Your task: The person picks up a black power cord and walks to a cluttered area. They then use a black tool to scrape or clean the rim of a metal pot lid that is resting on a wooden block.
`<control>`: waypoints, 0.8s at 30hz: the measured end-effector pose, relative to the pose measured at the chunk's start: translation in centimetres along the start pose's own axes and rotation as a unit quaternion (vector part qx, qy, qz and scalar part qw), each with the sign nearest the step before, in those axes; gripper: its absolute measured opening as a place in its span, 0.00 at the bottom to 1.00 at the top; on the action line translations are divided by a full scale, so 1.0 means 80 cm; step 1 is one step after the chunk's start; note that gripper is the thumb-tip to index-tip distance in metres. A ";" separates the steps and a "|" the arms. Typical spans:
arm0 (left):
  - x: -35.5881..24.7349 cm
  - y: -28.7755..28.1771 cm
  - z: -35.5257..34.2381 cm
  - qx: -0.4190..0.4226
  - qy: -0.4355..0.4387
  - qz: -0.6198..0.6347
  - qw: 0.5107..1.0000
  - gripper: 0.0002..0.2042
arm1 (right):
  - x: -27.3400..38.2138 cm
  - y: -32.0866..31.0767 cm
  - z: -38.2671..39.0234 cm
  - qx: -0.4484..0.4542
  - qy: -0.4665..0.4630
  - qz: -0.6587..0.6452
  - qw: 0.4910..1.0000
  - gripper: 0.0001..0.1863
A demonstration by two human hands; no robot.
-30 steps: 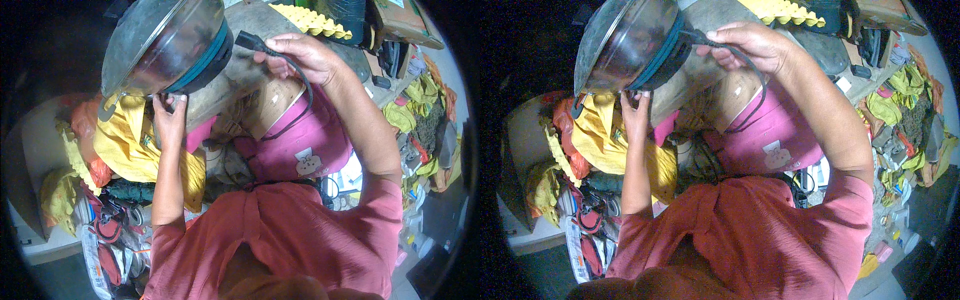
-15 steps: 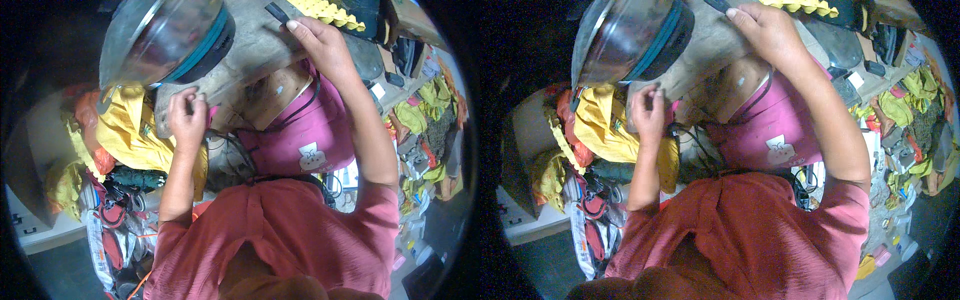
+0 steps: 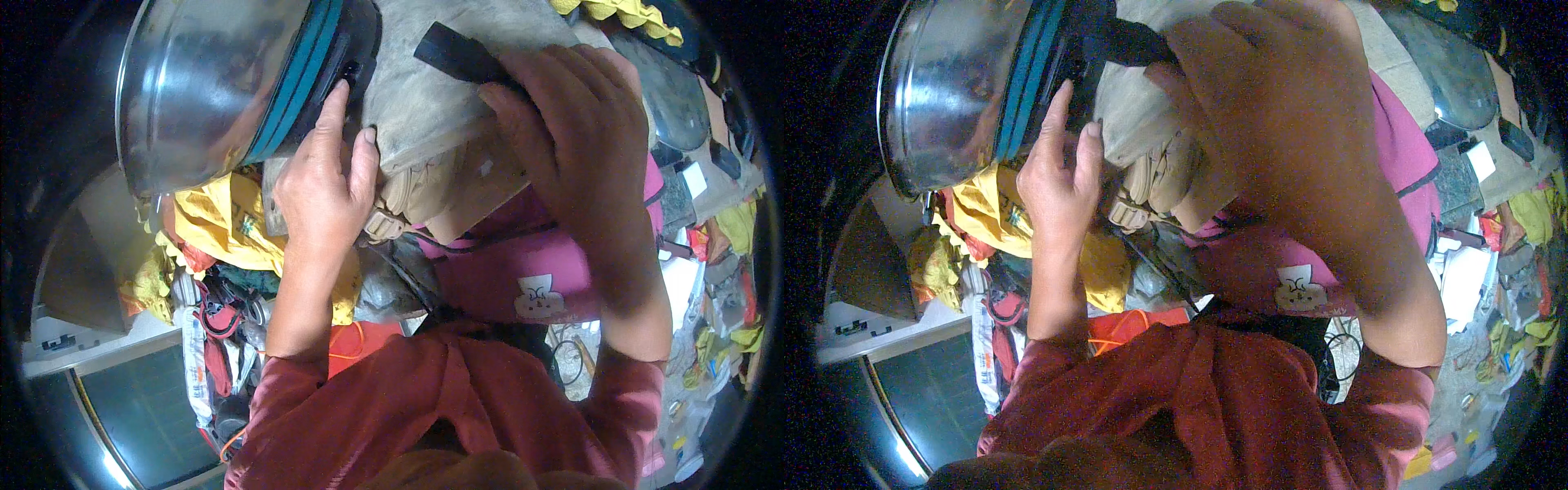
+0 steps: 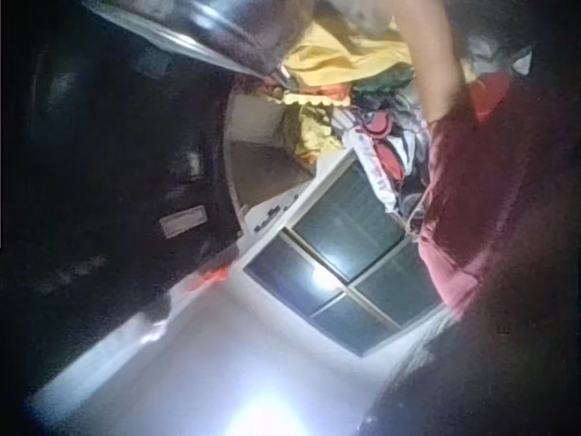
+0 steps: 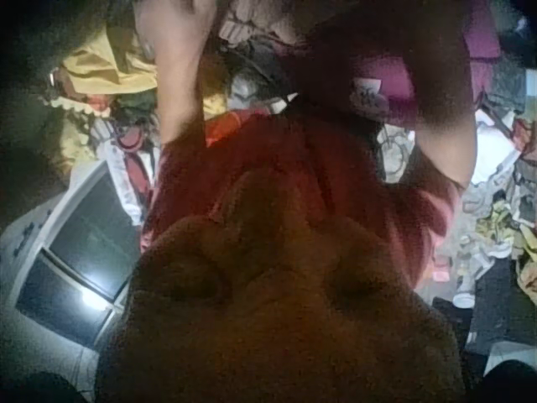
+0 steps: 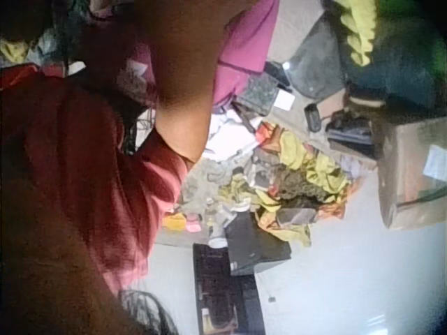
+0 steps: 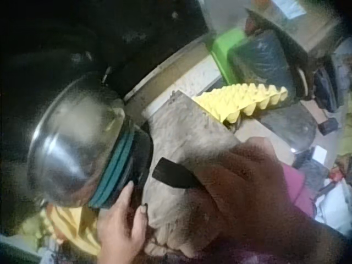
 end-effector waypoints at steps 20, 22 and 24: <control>-0.010 0.001 -0.011 0.023 0.086 -0.107 0.990 0.17 | 0.004 -0.003 -0.004 0.034 -0.009 0.005 0.999 0.10; -0.009 0.000 -0.011 0.031 0.085 -0.104 0.991 0.17 | 0.001 -0.003 -0.002 0.012 0.007 -0.021 1.000 0.10; -0.008 0.000 -0.010 0.033 0.101 -0.102 0.989 0.17 | 0.001 -0.003 0.000 0.001 0.005 -0.021 1.000 0.10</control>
Point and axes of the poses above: each hand's wrist, its own z-axis away from the middle knuckle, its own y-axis out of the palm, x = y × z, the point moved 5 cm from there along -z, towards the middle knuckle, and after that the axes turned 4 degrees about x, right-handed, at the moved point
